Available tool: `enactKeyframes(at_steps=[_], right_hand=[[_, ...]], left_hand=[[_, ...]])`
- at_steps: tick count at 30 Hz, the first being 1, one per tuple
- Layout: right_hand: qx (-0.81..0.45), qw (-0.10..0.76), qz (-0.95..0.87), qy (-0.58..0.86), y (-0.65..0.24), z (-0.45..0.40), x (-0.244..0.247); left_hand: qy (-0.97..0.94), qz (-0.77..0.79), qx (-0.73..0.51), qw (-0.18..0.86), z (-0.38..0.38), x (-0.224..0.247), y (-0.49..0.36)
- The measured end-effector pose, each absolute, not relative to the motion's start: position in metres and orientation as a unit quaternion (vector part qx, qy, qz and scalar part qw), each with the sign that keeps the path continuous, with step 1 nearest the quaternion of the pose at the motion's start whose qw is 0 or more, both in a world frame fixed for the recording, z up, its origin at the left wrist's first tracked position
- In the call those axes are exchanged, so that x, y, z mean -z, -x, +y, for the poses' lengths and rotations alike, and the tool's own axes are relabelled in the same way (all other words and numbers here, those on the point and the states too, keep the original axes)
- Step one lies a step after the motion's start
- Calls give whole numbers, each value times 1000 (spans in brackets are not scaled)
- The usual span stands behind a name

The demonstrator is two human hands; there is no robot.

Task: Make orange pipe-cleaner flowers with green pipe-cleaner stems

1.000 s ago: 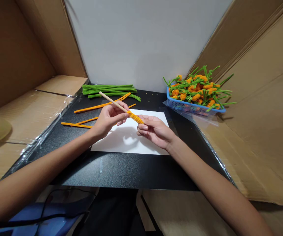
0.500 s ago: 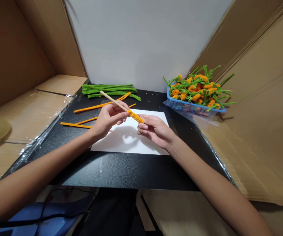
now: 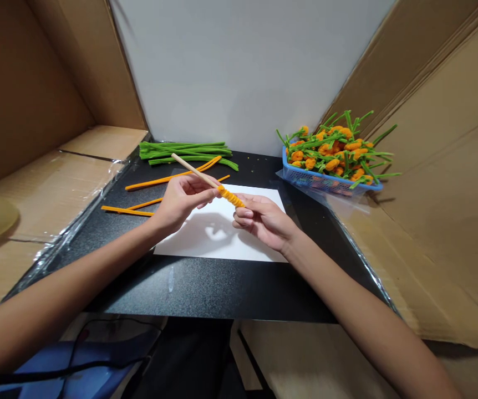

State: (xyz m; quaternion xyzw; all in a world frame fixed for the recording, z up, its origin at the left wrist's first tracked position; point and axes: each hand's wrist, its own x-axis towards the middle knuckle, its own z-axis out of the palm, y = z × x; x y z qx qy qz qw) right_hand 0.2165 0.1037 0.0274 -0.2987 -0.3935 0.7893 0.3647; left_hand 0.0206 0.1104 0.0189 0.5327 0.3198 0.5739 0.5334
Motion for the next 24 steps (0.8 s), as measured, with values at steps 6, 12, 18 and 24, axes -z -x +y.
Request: enactKeyframes(at_steps=[6, 12, 18, 24], right_hand=[[-807, 351, -364, 304, -220, 108, -26], [-813, 346, -358, 303, -221, 109, -27], [-802, 359, -368, 305, -219, 107, -28], [-784, 372, -393, 304, -217, 105, -26]], left_hand=[[-552, 323, -569, 517, 112, -15, -18], [-560, 327, -566, 508, 113, -15, -19], [-541, 334, -565, 525, 112, -14, -19], [-531, 316, -560, 551, 113, -12, -19]])
